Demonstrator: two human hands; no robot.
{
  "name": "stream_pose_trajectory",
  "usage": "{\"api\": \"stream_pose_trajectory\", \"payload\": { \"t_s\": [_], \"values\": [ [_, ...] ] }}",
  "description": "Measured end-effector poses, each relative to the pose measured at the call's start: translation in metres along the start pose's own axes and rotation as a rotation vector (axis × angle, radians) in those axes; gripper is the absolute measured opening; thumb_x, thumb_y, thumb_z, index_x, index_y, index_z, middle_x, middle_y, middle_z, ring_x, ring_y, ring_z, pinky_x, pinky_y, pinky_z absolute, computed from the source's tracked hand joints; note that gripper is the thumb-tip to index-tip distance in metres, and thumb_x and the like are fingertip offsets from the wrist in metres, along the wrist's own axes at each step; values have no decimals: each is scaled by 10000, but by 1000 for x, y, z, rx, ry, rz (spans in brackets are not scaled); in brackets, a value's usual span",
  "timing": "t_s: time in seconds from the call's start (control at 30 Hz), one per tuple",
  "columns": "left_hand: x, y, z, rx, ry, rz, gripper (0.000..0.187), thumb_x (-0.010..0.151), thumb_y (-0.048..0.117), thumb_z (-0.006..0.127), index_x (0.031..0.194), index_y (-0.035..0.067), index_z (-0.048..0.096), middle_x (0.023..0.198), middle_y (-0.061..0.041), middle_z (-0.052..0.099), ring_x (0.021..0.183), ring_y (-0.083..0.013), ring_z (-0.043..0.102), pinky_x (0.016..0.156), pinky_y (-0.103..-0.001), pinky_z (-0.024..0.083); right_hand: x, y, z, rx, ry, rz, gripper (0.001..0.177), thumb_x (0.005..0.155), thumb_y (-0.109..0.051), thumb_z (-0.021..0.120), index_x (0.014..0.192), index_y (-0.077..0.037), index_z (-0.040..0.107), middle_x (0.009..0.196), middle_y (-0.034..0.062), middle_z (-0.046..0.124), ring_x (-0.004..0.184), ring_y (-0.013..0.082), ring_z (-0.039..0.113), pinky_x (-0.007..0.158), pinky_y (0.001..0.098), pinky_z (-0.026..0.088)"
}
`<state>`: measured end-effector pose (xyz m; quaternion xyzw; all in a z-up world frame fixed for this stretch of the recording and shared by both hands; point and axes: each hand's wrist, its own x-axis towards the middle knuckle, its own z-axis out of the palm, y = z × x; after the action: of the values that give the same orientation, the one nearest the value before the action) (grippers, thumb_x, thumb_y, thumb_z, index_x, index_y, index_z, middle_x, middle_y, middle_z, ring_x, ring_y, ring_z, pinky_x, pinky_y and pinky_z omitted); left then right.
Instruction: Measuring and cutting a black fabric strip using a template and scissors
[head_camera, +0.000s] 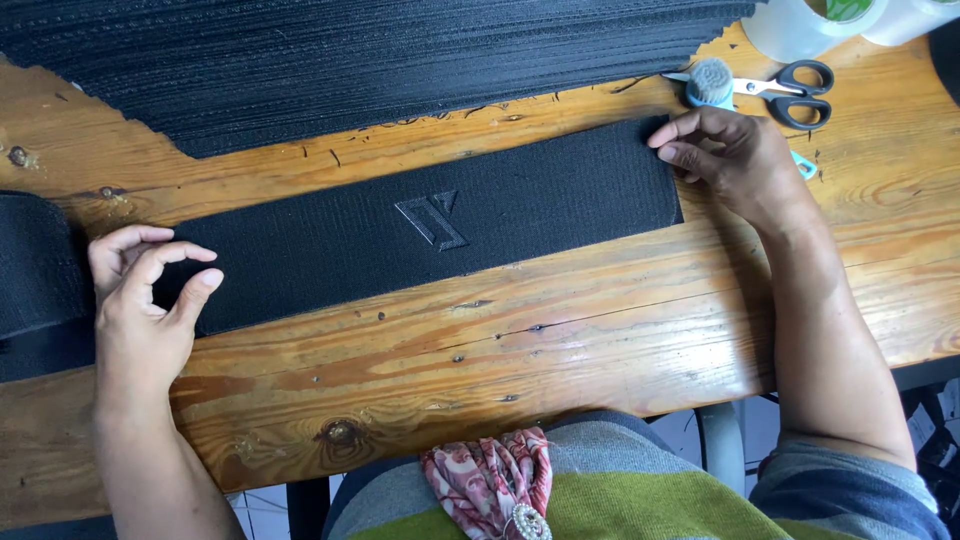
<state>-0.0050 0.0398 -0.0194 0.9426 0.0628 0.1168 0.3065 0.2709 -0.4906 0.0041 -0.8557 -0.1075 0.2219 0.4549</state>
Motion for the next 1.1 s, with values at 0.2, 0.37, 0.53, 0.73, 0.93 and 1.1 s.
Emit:
{"api": "stream_pose_trajectory", "payload": {
  "t_s": [0.2,0.37,0.53,0.73,0.93,1.1],
  "values": [
    [1,3,-1,4,2,-10,154,1052,127,735,1186,53,714,1363,-187,430,1353,-306,468,1217,-431,378,4,6,1,-32,25,-20,89,1051,-137,703,1137,-158,711,1110,-66,708,816,12,542,728,163,471],
    [1,4,-1,8,-2,-19,222,1052,167,721,1240,50,704,1360,-191,421,1336,-320,467,1217,-447,370,8,14,0,97,62,-69,247,1001,-55,748,1133,-146,559,961,-25,607,791,40,564,647,179,495],
    [2,6,-2,5,-3,-12,213,1048,142,724,1234,41,705,1363,-191,417,1346,-314,468,1224,-443,376,10,16,-1,121,66,-76,281,983,-44,763,1122,-154,545,965,-29,601,820,48,583,694,184,503],
    [2,7,3,-1,1,3,220,1043,143,723,1242,50,704,1344,-191,418,1334,-320,463,1220,-440,366,2,1,0,-116,133,-89,239,989,-59,776,1093,-146,579,978,-10,627,839,94,590,757,227,474],
    [6,36,16,-14,21,48,216,1027,146,722,1216,43,706,1297,-193,419,1249,-327,501,1162,-436,416,-2,21,-22,-397,213,-99,241,1009,-135,815,1064,-160,582,1010,-40,643,898,121,583,829,291,414],
    [9,58,35,87,24,51,239,1000,249,729,1184,97,717,1279,-169,476,1221,-323,547,1090,-458,438,-4,48,-48,-416,225,-142,272,1062,-59,823,1058,-116,557,1021,10,640,929,146,606,851,300,431]
  ]
}}
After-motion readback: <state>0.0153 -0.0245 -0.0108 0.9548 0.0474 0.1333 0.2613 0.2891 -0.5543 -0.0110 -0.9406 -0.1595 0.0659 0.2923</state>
